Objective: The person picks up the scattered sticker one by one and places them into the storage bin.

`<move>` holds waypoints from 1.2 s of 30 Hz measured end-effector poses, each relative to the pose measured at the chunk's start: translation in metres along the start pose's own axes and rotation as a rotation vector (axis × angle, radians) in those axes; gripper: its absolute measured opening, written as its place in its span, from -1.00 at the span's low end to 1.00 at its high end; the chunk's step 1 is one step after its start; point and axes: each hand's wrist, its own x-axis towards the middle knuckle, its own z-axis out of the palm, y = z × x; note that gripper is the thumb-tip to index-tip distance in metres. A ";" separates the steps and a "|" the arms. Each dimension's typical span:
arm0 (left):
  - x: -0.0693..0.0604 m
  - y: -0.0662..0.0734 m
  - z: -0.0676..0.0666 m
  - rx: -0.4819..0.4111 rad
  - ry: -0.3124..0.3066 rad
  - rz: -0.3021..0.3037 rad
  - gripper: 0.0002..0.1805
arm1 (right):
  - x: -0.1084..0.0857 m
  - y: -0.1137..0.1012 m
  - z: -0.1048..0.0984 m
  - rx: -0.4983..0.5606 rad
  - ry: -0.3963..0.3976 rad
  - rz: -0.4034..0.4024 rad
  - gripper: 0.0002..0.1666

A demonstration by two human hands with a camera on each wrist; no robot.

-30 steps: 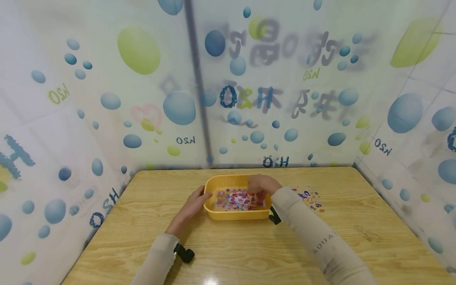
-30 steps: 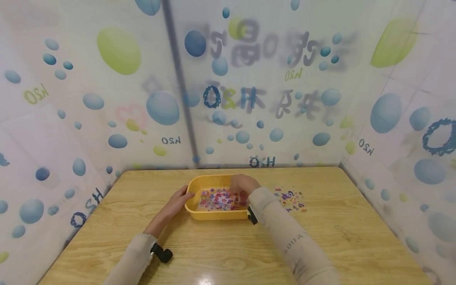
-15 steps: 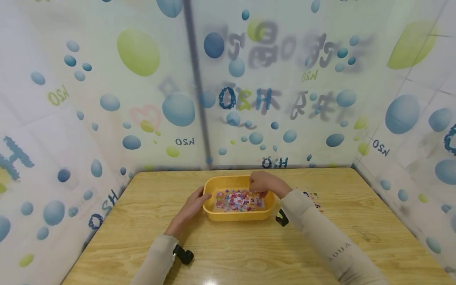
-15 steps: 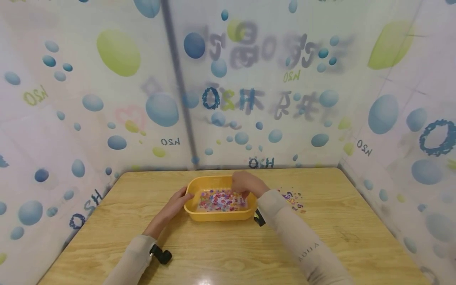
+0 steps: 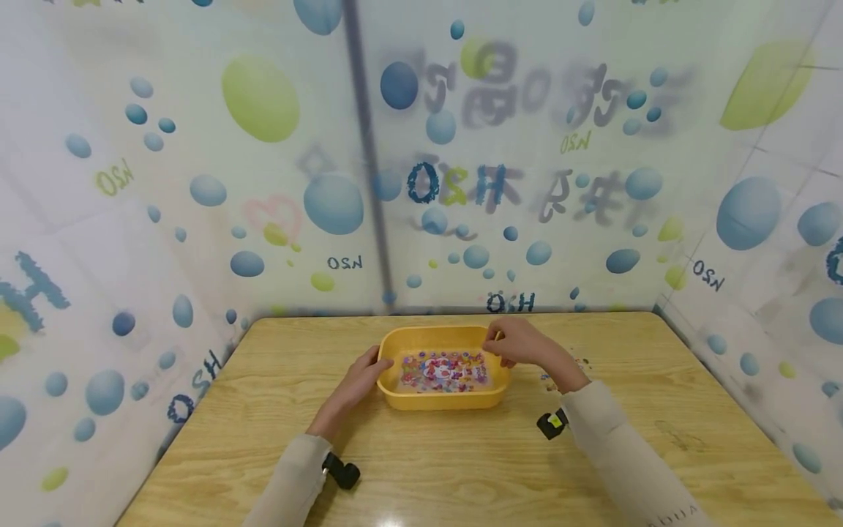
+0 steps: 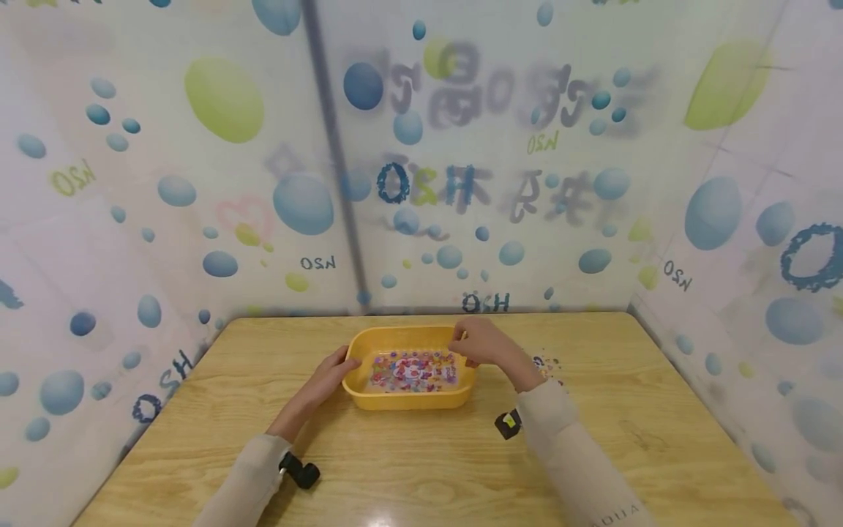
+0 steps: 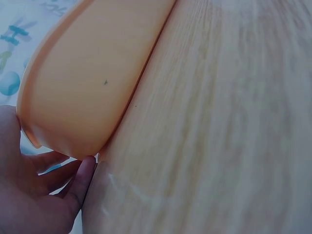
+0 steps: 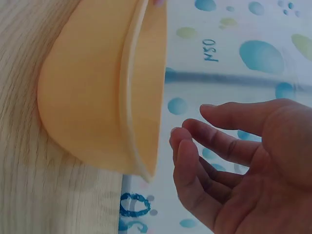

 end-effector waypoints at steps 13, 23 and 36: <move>-0.001 0.000 0.000 -0.011 0.001 -0.001 -0.31 | -0.031 0.042 -0.011 0.079 0.107 -0.009 -0.79; -0.002 -0.003 0.000 -0.007 -0.004 -0.003 -0.30 | -0.045 0.069 -0.013 0.163 0.164 -0.005 -0.78; 0.000 0.001 -0.001 0.003 0.005 -0.006 -0.31 | -0.054 0.093 -0.019 0.099 0.210 0.073 -0.71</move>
